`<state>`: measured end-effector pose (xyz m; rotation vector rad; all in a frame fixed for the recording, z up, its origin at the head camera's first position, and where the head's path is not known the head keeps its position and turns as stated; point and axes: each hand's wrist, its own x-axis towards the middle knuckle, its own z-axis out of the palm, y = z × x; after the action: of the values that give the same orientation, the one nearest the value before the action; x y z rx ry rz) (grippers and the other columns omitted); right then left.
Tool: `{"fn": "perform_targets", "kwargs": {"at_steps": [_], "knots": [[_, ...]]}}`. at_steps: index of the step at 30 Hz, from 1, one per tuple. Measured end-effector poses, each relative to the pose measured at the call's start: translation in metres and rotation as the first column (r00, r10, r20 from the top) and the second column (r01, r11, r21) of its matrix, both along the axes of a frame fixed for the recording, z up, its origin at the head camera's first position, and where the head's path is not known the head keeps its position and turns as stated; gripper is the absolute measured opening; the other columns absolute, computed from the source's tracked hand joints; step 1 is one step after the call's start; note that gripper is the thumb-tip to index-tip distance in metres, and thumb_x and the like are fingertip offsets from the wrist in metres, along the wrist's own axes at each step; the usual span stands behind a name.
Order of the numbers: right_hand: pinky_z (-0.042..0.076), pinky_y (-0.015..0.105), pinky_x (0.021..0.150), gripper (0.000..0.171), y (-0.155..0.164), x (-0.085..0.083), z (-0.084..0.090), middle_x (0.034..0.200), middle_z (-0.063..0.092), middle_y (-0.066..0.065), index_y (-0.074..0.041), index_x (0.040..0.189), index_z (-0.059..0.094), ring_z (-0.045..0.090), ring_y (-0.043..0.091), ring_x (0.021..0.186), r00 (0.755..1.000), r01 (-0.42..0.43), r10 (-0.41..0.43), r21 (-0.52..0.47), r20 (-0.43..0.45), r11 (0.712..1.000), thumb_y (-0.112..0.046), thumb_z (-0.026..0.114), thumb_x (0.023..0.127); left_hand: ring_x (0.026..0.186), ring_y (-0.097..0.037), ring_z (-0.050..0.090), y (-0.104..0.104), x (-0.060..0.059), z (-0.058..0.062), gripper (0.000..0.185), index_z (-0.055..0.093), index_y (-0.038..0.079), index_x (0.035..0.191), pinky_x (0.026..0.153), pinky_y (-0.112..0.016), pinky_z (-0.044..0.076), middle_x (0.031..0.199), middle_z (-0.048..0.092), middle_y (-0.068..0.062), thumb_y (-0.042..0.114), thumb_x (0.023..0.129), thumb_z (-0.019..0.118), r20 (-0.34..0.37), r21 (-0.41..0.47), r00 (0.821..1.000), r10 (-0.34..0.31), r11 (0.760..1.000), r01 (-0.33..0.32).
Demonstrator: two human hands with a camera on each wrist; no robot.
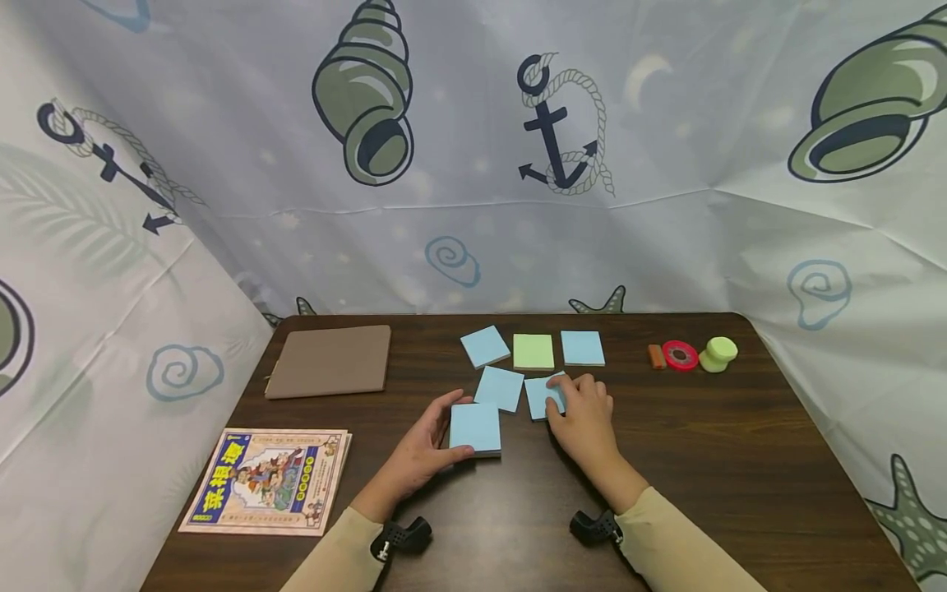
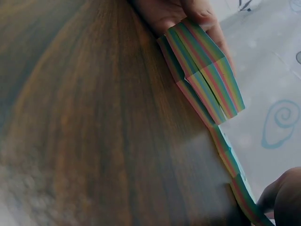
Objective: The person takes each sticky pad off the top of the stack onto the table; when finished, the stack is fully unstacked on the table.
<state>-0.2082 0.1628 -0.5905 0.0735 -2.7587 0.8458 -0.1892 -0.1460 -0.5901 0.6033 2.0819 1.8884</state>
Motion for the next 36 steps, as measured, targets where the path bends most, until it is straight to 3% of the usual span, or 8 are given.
{"fn": "perform_targets", "kwargs": {"at_steps": [11, 18, 23, 27, 30, 33, 34, 36], "knots": [[0.035, 0.049, 0.084, 0.021, -0.001, -0.002, 0.000, 0.120, 0.053, 0.018, -0.018, 0.122, 0.075, 0.046, 0.037, 0.106, 1.000, -0.001, 0.000, -0.044, -0.026, 0.999, -0.024, 0.073, 0.102, 0.168, -0.035, 0.023, -0.002, 0.000, 0.001, 0.096, 0.027, 0.002, 0.169, 0.123, -0.007, 0.026, 0.171, 0.040, -0.024, 0.002, 0.093, 0.085, 0.001, 0.017, 1.000, 0.002, 1.000, -0.002], [0.037, 0.048, 0.088, 0.022, -0.008, 0.001, 0.005, 0.121, 0.054, 0.018, -0.014, 0.123, 0.075, 0.046, 0.035, 0.104, 0.992, -0.020, 0.007, -0.100, -0.128, 0.995, -0.019, 0.074, 0.101, 0.169, -0.033, 0.022, -0.002, -0.001, -0.001, 0.095, 0.028, 0.002, 0.169, 0.124, -0.008, 0.026, 0.171, 0.040, -0.023, 0.002, 0.093, 0.085, 0.000, 0.022, 1.000, 0.002, 1.000, -0.002], [0.047, 0.033, 0.071, 0.027, -0.017, 0.008, 0.010, 0.107, 0.057, 0.006, -0.011, 0.125, 0.071, 0.054, 0.017, 0.082, 0.982, -0.081, 0.037, -0.239, -0.183, 0.968, -0.024, 0.078, 0.102, 0.169, -0.032, 0.020, -0.002, 0.000, 0.000, 0.095, 0.028, 0.003, 0.169, 0.124, -0.008, 0.025, 0.172, 0.040, -0.022, 0.003, 0.093, 0.085, -0.001, 0.021, 1.000, 0.002, 1.000, -0.002], [0.045, 0.026, 0.056, 0.033, -0.025, 0.014, 0.010, 0.090, 0.061, -0.002, -0.008, 0.126, 0.068, 0.050, 0.007, 0.061, 0.978, -0.181, 0.122, -0.392, -0.171, 0.902, -0.026, 0.080, 0.102, 0.169, -0.032, 0.020, -0.001, 0.001, 0.001, 0.096, 0.027, 0.002, 0.169, 0.125, -0.008, 0.024, 0.172, 0.040, -0.022, 0.004, 0.093, 0.086, 0.002, 0.018, 1.000, 0.005, 1.000, -0.005], [0.045, 0.025, 0.052, 0.039, -0.031, 0.018, 0.008, 0.086, 0.063, 0.000, -0.005, 0.133, 0.064, 0.048, 0.004, 0.055, 0.959, -0.279, 0.265, -0.530, -0.104, 0.801, -0.025, 0.078, 0.103, 0.169, -0.032, 0.020, -0.001, 0.001, 0.001, 0.096, 0.027, 0.003, 0.169, 0.125, -0.009, 0.024, 0.172, 0.040, -0.022, 0.004, 0.093, 0.086, 0.002, 0.015, 1.000, 0.004, 1.000, -0.004], [0.048, 0.028, 0.049, 0.049, -0.036, 0.023, 0.007, 0.093, 0.063, 0.007, -0.003, 0.147, 0.054, 0.049, 0.005, 0.053, 0.894, -0.345, 0.448, -0.657, -0.012, 0.670, -0.022, 0.075, 0.106, 0.170, -0.030, 0.019, 0.000, 0.001, 0.001, 0.096, 0.027, 0.004, 0.170, 0.125, -0.008, 0.023, 0.172, 0.040, -0.020, 0.006, 0.094, 0.086, -0.003, 0.003, 1.000, 0.002, 1.000, -0.002], [0.049, 0.029, 0.049, 0.054, -0.036, 0.023, 0.007, 0.096, 0.063, 0.009, -0.004, 0.152, 0.050, 0.050, 0.006, 0.054, 0.867, -0.357, 0.498, -0.680, 0.014, 0.641, -0.021, 0.074, 0.106, 0.170, -0.030, 0.019, 0.000, 0.001, 0.000, 0.096, 0.027, 0.005, 0.170, 0.125, -0.008, 0.023, 0.172, 0.041, -0.019, 0.006, 0.094, 0.085, -0.007, -0.002, 1.000, 0.000, 1.000, 0.000], [0.051, 0.029, 0.050, 0.064, -0.038, 0.024, 0.008, 0.102, 0.063, 0.011, -0.008, 0.160, 0.043, 0.051, 0.007, 0.054, 0.819, -0.379, 0.571, -0.694, 0.056, 0.612, -0.020, 0.074, 0.106, 0.170, -0.029, 0.017, 0.000, 0.000, 0.000, 0.095, 0.027, 0.006, 0.170, 0.125, -0.008, 0.021, 0.172, 0.041, -0.019, 0.007, 0.095, 0.085, -0.017, -0.011, 1.000, -0.003, 1.000, 0.003]]}}
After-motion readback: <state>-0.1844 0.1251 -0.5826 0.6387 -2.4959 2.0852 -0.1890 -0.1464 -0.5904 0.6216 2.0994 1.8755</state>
